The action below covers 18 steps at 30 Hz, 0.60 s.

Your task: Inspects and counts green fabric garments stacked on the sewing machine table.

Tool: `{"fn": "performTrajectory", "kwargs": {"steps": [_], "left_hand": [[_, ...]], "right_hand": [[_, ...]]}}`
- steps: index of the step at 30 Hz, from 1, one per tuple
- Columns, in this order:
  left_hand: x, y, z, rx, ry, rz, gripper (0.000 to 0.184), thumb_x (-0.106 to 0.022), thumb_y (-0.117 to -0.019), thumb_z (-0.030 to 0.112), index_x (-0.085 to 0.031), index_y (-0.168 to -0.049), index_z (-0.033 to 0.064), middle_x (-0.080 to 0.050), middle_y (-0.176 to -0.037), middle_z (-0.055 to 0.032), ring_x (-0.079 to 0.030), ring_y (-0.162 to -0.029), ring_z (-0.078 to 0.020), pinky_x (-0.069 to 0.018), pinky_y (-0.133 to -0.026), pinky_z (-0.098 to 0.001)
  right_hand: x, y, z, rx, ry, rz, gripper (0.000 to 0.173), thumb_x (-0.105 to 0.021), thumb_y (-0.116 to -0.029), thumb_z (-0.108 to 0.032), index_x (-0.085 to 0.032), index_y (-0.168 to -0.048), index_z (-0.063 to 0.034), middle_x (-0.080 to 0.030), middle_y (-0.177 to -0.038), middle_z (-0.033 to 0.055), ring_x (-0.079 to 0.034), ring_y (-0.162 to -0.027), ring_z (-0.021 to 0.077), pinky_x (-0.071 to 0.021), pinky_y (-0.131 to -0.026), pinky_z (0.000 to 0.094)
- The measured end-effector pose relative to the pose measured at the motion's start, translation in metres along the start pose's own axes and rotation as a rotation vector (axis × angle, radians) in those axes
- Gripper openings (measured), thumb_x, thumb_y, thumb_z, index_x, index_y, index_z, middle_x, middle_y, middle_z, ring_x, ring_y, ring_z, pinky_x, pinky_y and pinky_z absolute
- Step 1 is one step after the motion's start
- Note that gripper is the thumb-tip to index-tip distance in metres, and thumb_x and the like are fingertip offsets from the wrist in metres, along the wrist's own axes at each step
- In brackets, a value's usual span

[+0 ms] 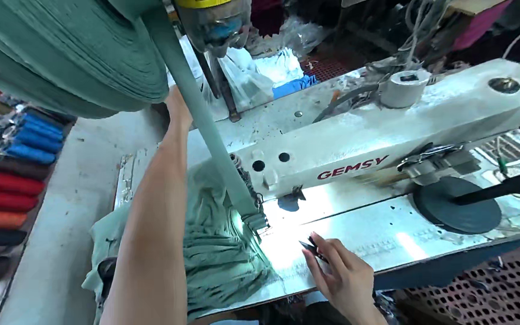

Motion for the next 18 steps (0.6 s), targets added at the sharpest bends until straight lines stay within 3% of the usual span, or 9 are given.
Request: {"fn": "performTrajectory", "kwargs": {"steps": [3,5,8,10,12,13,14,16,18], "left_hand": [[0.019,0.031,-0.004,-0.039,0.030,-0.052,0.031,-0.056,-0.1024,0.019,-0.067,-0.120,-0.0039,-0.068,-0.119,-0.0254,-0.066,-0.114,-0.0385,-0.0493,-0.102,-0.0569],[0.049,0.092,-0.022,-0.113,0.132,-0.028,0.034,-0.057,-0.1039,0.028,-0.069,-0.119,-0.0001,-0.069,-0.116,-0.0204,-0.068,-0.107,-0.0307,-0.0528,-0.098,-0.0504],[0.115,0.240,-0.056,-0.193,0.100,-0.002,0.032,-0.058,-0.1043,0.031,-0.068,-0.118,0.0042,-0.067,-0.110,-0.0133,-0.068,-0.094,-0.0206,-0.0580,-0.086,-0.0416],[0.147,0.354,-0.086,-0.212,0.066,0.050,0.022,-0.062,-0.1015,0.022,-0.070,-0.107,0.0027,-0.069,-0.097,-0.0086,-0.067,-0.084,-0.0141,-0.0588,-0.077,-0.0348],[0.158,0.460,-0.120,-0.120,0.039,-0.011,0.023,-0.065,-0.0991,0.024,-0.073,-0.096,0.0036,-0.071,-0.087,-0.0044,-0.068,-0.078,-0.0091,-0.0598,-0.074,-0.0296],[0.158,0.507,-0.135,-0.025,0.024,-0.120,0.029,-0.064,-0.1004,0.031,-0.075,-0.096,0.0047,-0.073,-0.088,-0.0050,-0.070,-0.081,-0.0110,-0.0605,-0.078,-0.0322],[0.155,0.548,-0.149,0.089,0.001,-0.261,0.035,-0.063,-0.1008,0.039,-0.076,-0.101,0.0064,-0.075,-0.095,-0.0064,-0.072,-0.089,-0.0152,-0.0604,-0.085,-0.0375],[0.141,0.611,-0.165,0.289,-0.064,-0.507,0.056,-0.066,-0.0939,0.057,-0.074,-0.121,0.0090,-0.072,-0.121,-0.0119,-0.067,-0.117,-0.0277,-0.0520,-0.103,-0.0526],[0.122,0.642,-0.166,0.308,-0.160,-0.579,0.084,-0.068,-0.0816,0.074,-0.065,-0.136,0.0102,-0.062,-0.139,-0.0137,-0.056,-0.132,-0.0329,-0.0417,-0.113,-0.0567]], "right_hand": [[0.002,0.003,0.000,0.003,-0.007,-0.016,0.040,-0.057,-0.1015,-0.042,-0.074,-0.120,-0.0106,-0.068,-0.082,0.0068,-0.061,-0.059,0.0164,-0.0462,-0.047,0.0304],[0.004,0.003,-0.001,0.001,-0.016,-0.036,0.040,-0.057,-0.1014,-0.040,-0.074,-0.118,-0.0084,-0.069,-0.082,0.0088,-0.063,-0.060,0.0196,-0.0475,-0.047,0.0339],[0.009,0.004,-0.004,-0.009,-0.061,-0.090,0.041,-0.062,-0.0994,-0.040,-0.074,-0.116,-0.0048,-0.069,-0.081,0.0118,-0.063,-0.060,0.0244,-0.0487,-0.048,0.0406],[0.013,0.007,-0.004,0.020,-0.090,-0.164,0.039,-0.062,-0.0986,-0.036,-0.072,-0.112,-0.0011,-0.069,-0.079,0.0157,-0.064,-0.059,0.0300,-0.0488,-0.048,0.0472],[0.015,0.010,-0.002,0.038,-0.156,-0.250,0.033,-0.059,-0.0976,-0.027,-0.071,-0.108,0.0015,-0.071,-0.081,0.0200,-0.066,-0.062,0.0342,-0.0499,-0.053,0.0521],[0.016,0.010,-0.004,0.023,-0.204,-0.287,0.032,-0.056,-0.0973,-0.023,-0.071,-0.108,0.0038,-0.071,-0.082,0.0217,-0.066,-0.063,0.0332,-0.0504,-0.055,0.0509],[0.019,0.011,-0.010,-0.005,-0.258,-0.315,0.031,-0.054,-0.1006,-0.019,-0.070,-0.107,0.0063,-0.069,-0.082,0.0218,-0.063,-0.064,0.0271,-0.0507,-0.057,0.0437],[0.024,0.016,-0.031,-0.063,-0.418,-0.345,0.032,-0.049,-0.1063,-0.017,-0.067,-0.102,0.0094,-0.063,-0.076,0.0164,-0.051,-0.062,0.0092,-0.0429,-0.056,0.0237],[0.026,0.030,-0.059,-0.051,-0.570,-0.445,0.032,-0.048,-0.1054,-0.017,-0.067,-0.101,0.0081,-0.064,-0.076,0.0137,-0.054,-0.060,0.0070,-0.0460,-0.055,0.0235]]}}
Point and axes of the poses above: each hand's wrist, its own y-axis away from the middle knuckle, its own x-axis out of the back of the hand, z = x × y, the point moved 2 cm from there along -y, towards the middle knuckle
